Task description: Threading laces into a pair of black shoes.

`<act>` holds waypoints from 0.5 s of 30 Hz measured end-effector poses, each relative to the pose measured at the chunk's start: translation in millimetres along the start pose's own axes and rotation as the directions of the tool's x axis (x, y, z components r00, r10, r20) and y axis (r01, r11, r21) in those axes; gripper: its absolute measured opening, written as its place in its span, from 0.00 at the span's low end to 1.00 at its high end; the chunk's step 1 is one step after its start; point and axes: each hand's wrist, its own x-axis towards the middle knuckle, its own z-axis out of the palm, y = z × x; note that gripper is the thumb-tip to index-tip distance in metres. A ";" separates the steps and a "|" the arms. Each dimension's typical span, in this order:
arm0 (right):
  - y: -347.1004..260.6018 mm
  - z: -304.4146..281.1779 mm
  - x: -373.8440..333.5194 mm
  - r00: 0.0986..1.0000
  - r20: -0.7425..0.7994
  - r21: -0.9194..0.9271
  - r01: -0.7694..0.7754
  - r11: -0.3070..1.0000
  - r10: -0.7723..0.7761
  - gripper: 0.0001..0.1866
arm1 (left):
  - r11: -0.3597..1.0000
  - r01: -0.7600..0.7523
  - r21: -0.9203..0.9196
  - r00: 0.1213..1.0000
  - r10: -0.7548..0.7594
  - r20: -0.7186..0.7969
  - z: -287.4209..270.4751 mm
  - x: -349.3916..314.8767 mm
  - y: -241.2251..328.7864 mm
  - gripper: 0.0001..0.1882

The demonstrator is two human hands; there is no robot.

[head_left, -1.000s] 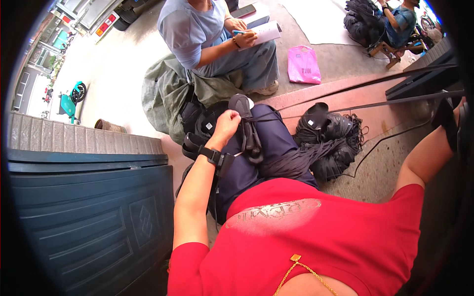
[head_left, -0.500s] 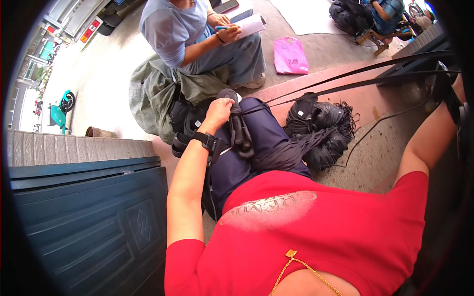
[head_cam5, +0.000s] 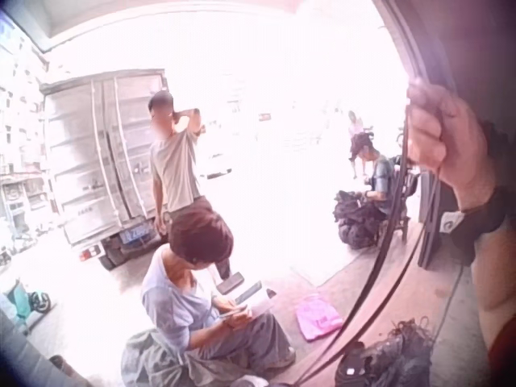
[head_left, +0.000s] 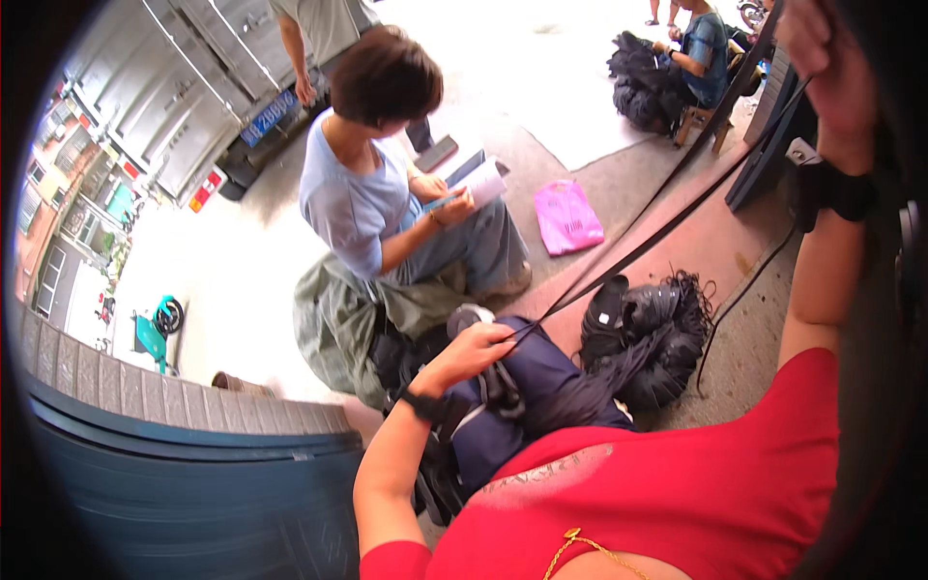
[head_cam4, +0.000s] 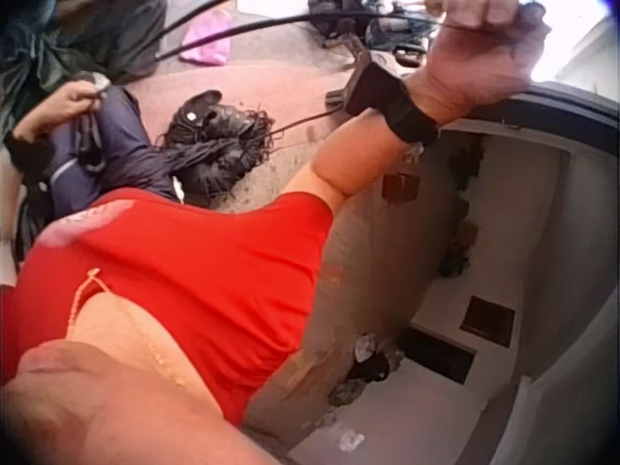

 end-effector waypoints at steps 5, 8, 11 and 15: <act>34.8 -46.1 -65.6 0.793 -0.578 0.036 -0.208 0.977 0.190 0.12 | 0.633 -0.361 -0.685 0.687 -0.316 -0.654 -108.6 -156.0 -34.4 0.07; 78.5 -117.9 -128.7 0.417 -0.849 0.327 -0.066 0.943 0.324 0.12 | 0.630 -0.496 -0.598 0.247 -0.558 -0.792 -159.6 -311.0 -33.8 0.11; 129.3 -194.6 -230.9 0.240 -0.876 0.439 0.039 0.898 0.418 0.13 | 0.673 -0.640 -0.372 -0.021 -0.499 -0.866 -187.5 -413.3 -15.2 0.14; 222.3 -54.6 -200.0 0.080 -0.886 0.354 -0.520 0.777 0.457 0.16 | 0.724 -0.523 -0.449 -0.302 -0.650 -0.697 -167.3 -450.0 -47.2 0.14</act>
